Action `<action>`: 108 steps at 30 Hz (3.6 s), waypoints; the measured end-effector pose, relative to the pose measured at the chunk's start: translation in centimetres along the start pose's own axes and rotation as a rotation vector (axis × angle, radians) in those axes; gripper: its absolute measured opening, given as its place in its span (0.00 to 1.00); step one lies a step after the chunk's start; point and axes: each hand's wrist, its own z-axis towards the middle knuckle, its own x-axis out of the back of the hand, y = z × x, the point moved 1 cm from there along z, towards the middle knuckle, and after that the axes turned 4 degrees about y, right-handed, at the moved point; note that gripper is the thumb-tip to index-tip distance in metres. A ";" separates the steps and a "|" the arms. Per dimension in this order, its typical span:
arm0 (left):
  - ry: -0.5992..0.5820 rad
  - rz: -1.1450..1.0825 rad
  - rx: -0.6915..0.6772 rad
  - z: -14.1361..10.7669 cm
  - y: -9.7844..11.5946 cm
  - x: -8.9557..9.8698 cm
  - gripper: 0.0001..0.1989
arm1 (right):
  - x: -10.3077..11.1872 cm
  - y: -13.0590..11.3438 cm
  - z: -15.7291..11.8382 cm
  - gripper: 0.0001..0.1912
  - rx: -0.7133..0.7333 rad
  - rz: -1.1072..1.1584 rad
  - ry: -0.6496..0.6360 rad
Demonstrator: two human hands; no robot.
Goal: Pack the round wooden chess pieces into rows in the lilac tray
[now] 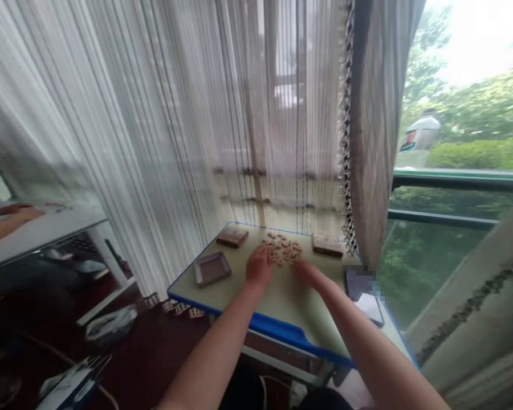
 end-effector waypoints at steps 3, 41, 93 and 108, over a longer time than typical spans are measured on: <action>0.051 0.083 0.106 -3.2 -3.7 3.6 0.16 | -1.8 -3.7 -0.7 0.23 0.021 0.010 -0.007; -0.418 0.113 -0.127 -7.7 -3.9 7.6 0.17 | -2.4 -6.7 -5.2 0.21 -0.241 0.288 0.188; -0.333 -0.085 -0.089 8.1 -9.0 -7.4 0.27 | -5.3 0.3 18.1 0.13 -0.197 -0.293 -0.052; -0.256 -0.124 -0.042 8.2 -9.5 -8.1 0.23 | -6.2 0.5 17.8 0.15 -0.195 -0.261 0.007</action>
